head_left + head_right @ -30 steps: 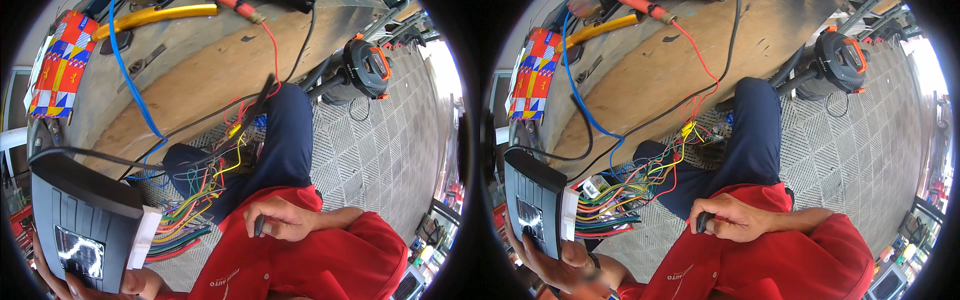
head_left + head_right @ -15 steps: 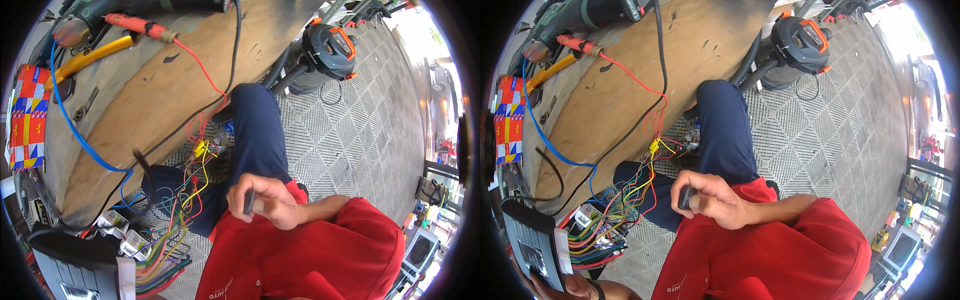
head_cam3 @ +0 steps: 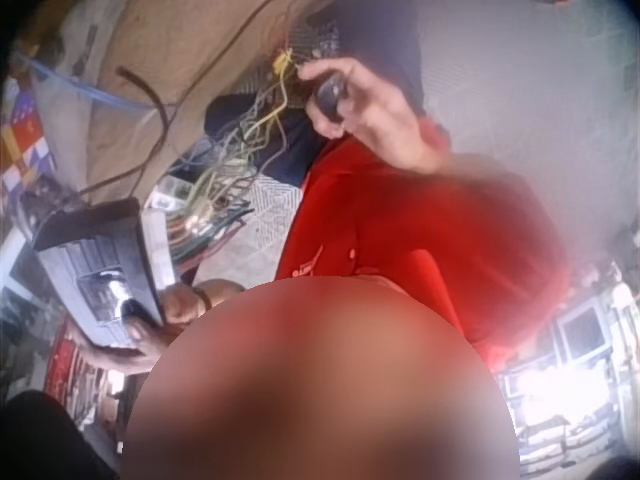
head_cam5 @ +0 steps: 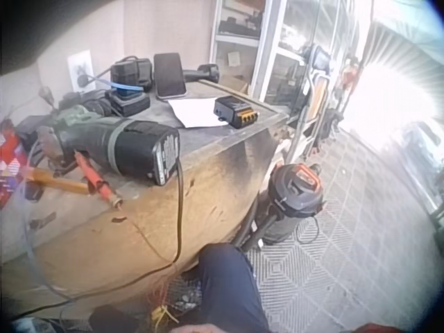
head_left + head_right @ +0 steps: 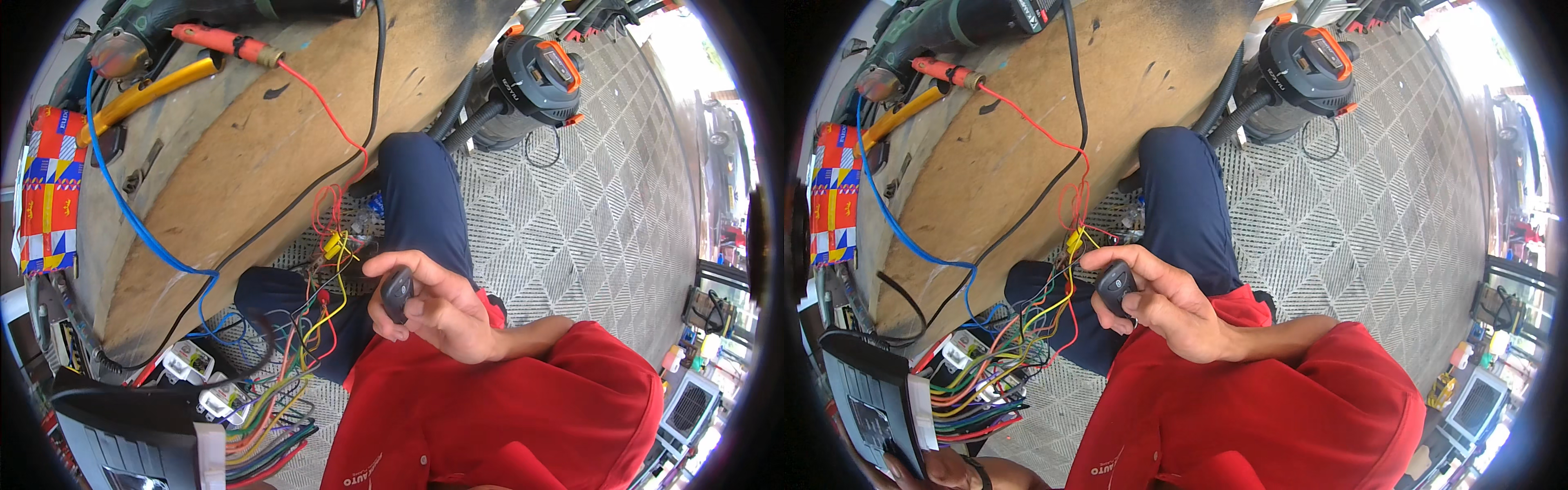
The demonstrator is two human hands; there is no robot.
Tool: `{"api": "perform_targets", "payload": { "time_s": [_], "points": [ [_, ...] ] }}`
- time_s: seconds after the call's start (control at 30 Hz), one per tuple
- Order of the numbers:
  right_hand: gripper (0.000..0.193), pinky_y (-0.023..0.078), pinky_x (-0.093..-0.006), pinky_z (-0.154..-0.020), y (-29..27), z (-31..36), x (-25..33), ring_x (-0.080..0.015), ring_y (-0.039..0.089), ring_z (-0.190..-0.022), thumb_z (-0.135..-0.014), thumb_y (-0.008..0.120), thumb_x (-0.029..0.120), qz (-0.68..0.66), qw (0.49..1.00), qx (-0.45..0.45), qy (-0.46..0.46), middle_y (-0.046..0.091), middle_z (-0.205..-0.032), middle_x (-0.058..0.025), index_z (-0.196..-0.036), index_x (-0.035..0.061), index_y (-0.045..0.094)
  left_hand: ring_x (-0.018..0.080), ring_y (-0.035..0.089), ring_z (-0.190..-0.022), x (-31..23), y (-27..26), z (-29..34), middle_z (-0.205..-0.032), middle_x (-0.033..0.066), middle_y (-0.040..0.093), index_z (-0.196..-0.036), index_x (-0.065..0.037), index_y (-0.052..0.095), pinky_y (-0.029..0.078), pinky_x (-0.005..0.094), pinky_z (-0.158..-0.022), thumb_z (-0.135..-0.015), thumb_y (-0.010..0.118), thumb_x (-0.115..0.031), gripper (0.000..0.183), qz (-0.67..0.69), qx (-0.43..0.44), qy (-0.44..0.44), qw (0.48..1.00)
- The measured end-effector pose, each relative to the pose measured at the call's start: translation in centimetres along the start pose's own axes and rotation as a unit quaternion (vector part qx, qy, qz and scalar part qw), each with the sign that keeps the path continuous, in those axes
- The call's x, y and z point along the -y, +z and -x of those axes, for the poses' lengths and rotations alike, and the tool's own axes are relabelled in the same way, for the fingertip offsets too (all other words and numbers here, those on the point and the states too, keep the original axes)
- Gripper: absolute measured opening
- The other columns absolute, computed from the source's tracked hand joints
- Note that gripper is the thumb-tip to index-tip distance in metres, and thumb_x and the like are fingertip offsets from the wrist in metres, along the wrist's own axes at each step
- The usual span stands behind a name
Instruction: The person sits on the floor and uses a red test probe to touch various wires connected to a black electronic module. They then pick up a small remote control and press buttons while continuing to probe the wires, appearing to test the module's response.
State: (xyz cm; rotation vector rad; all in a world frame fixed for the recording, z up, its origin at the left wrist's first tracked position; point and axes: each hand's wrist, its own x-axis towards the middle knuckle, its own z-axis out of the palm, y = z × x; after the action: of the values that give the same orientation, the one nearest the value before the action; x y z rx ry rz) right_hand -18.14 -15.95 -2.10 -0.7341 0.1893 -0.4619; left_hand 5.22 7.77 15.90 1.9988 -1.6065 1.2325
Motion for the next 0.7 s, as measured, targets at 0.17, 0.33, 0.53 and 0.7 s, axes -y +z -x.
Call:
{"api": "perform_targets", "payload": {
  "time_s": [0.17,0.33,0.53,0.7],
  "points": [
    [0.054,0.044,-0.0304,-0.078,0.3,0.1,0.1,-0.0132,0.051,-0.082,-0.102,0.039,-0.004,0.007,1.0,0.001,0.01,0.056,-0.094,-0.0067,-0.156,-0.0047,0.044,0.0582,0.074,-0.114,-1.8,1.7,-1.4,-0.135,0.0444,0.065,-0.133,-0.008,0.079,0.064,0.0646,-0.083,-0.108,0.072,-0.044,0.045,0.037,-0.011,0.037,0.999],
    [0.053,0.043,-0.0278,-0.078,0.0,0.1,0.1,-0.0103,0.049,-0.082,-0.102,0.039,-0.004,-0.008,1.0,0.015,0.015,0.058,-0.096,-0.0058,-0.155,-0.0027,0.046,0.0551,0.076,-0.109,-2.3,2.7,-2.5,-0.131,0.0434,0.068,-0.131,-0.005,0.08,0.068,0.0596,-0.074,-0.104,0.077,-0.04,0.044,0.094,0.018,0.041,0.995],
    [0.052,0.045,-0.0275,-0.078,0.1,0.3,0.4,-0.009,0.048,-0.082,-0.105,0.04,-0.003,0.003,0.999,0.019,0.043,0.062,-0.099,-0.0073,-0.157,-0.0023,0.046,0.0554,0.075,-0.117,-2.7,3.6,-2.6,-0.138,0.0429,0.066,-0.126,0.003,0.081,0.072,0.0563,-0.079,-0.093,0.084,-0.03,0.046,0.199,0.011,-0.011,0.98],
    [0.05,0.044,-0.0262,-0.077,0.2,0.3,0.5,-0.0084,0.048,-0.08,-0.105,0.04,-0.002,-0.006,0.998,0.018,0.052,0.062,-0.099,-0.008,-0.154,-0.0025,0.047,0.0566,0.073,-0.122,-3.0,3.6,-2.6,-0.141,0.0436,0.065,-0.125,0.004,0.081,0.071,0.0622,-0.085,-0.087,0.083,-0.022,0.046,0.235,0.028,-0.039,0.971]
  ]
}}
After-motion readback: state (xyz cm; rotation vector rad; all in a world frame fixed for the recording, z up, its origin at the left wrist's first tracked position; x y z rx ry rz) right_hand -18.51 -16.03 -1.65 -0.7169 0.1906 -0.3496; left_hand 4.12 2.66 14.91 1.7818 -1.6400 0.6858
